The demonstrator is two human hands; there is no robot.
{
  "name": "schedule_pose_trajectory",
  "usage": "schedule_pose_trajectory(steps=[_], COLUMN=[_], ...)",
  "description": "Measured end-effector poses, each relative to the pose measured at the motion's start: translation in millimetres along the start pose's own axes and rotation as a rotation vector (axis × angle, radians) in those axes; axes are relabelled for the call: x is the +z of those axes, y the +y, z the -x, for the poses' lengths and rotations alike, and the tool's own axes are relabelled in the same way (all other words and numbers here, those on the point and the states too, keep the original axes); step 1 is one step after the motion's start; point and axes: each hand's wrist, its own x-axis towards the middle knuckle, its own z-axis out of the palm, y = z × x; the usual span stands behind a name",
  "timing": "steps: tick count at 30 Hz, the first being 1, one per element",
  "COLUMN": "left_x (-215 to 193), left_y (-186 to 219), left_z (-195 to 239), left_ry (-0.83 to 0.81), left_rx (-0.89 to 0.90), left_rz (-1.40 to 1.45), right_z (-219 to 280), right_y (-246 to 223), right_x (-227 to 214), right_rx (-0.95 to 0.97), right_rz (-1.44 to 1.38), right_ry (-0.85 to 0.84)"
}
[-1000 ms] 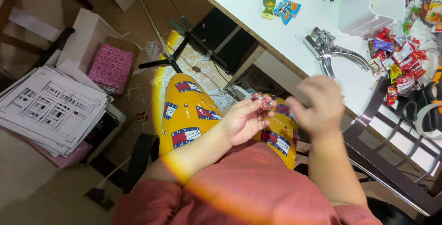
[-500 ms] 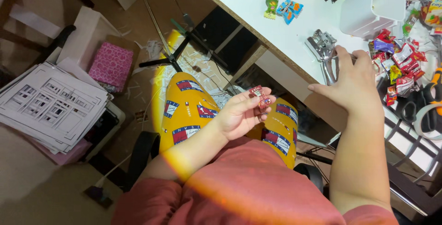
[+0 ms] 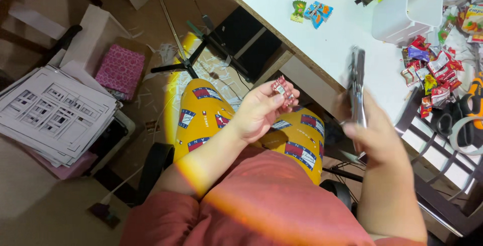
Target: The person sits at a cluttered desk and uses a handheld metal crimping tool to seal the ends of small candy packets. They fold the packet ends by hand, position them in the crimper, squeeze to seal, and place the finished packets on the desk. The person handles several packets of different colors one at a time.
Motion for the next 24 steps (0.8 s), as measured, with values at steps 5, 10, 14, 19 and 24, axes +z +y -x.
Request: schedule_pose_trajectory(steps=[5,10,14,19,24], left_x=[3,6,14,9,2], left_y=[-5,-2,1,4,0], left_z=[-12,-8,1,3,3], left_ry=[0.077,0.072,0.106,0.114,0.095], left_rx=[0.165,0.218,0.188,0.204,0.187], left_rz=[0.095,0.104,0.055,0.051,-0.054], right_z=[22,25,23,23,21], right_y=[22,2,13,22,35], right_x=[59,86,85,86,83], right_rx=[-0.127,-0.17,-0.177,-0.143,-0.147], right_rz=[-0.606,-0.794,-0.795,-0.777,-0.73], right_ry=[-0.316,-0.532,-0.546,-0.531,-0.539])
